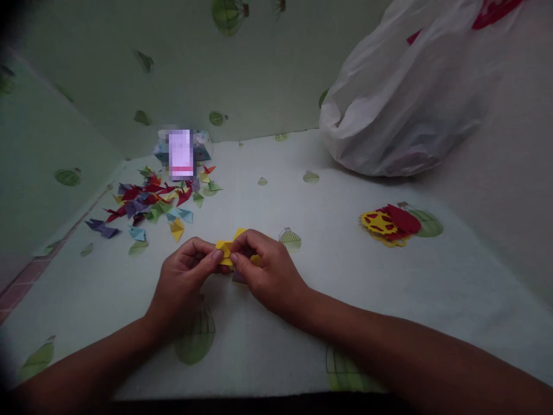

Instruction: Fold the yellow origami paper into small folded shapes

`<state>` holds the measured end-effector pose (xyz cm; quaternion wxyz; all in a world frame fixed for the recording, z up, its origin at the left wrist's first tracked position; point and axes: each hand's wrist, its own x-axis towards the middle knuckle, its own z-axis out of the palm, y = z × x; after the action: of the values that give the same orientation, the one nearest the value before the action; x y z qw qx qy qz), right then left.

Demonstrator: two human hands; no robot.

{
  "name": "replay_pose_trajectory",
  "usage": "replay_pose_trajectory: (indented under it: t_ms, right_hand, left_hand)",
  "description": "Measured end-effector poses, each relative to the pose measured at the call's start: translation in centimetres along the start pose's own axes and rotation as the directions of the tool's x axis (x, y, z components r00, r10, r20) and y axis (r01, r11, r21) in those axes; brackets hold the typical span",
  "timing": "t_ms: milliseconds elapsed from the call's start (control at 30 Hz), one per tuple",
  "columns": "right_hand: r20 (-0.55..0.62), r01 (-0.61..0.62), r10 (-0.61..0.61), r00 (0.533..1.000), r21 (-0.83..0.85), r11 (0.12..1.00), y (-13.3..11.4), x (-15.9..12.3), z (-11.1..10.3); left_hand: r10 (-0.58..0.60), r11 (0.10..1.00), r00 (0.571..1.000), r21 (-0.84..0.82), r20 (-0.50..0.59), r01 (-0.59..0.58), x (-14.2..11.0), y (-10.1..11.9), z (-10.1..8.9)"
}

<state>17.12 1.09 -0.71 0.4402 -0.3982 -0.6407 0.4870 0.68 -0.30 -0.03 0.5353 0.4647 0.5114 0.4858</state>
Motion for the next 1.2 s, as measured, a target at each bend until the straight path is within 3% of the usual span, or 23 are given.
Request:
replay_pose_trajectory:
  t_ms: [333, 500, 667, 867, 1200]
  right_hand:
    - [-0.066, 0.008, -0.015, 0.998, -0.111, 0.994, 0.0, 0.0, 0.1]
    - [-0.021, 0.011, -0.013, 1.000, -0.101, 0.995, 0.2, 0.1, -0.2]
    - [-0.059, 0.041, -0.049, 0.997, -0.116, 0.992, 0.1, 0.4, -0.8]
    - [0.006, 0.122, -0.124, 0.992, -0.224, 0.967, 0.1, 0.8, -1.1]
    - [0.033, -0.010, 0.013, 0.999, -0.078, 0.997, 0.2, 0.9, -1.0]
  left_hand:
    - [0.042, 0.999, 0.999, 0.018, 0.030, -0.042, -0.1, -0.1, 0.2]
    - [0.034, 0.998, 0.999, 0.057, 0.030, -0.035, 0.2, -0.1, 0.0]
    - [0.005, 0.997, 0.999, 0.078, 0.033, -0.008, 0.4, 0.3, -0.2]
    - [-0.027, 0.992, 0.993, 0.129, 0.118, 0.012, 0.4, 0.0, -0.2]
    - [-0.014, 0.985, 0.993, 0.171, 0.117, -0.006, 0.5, 0.4, -0.3]
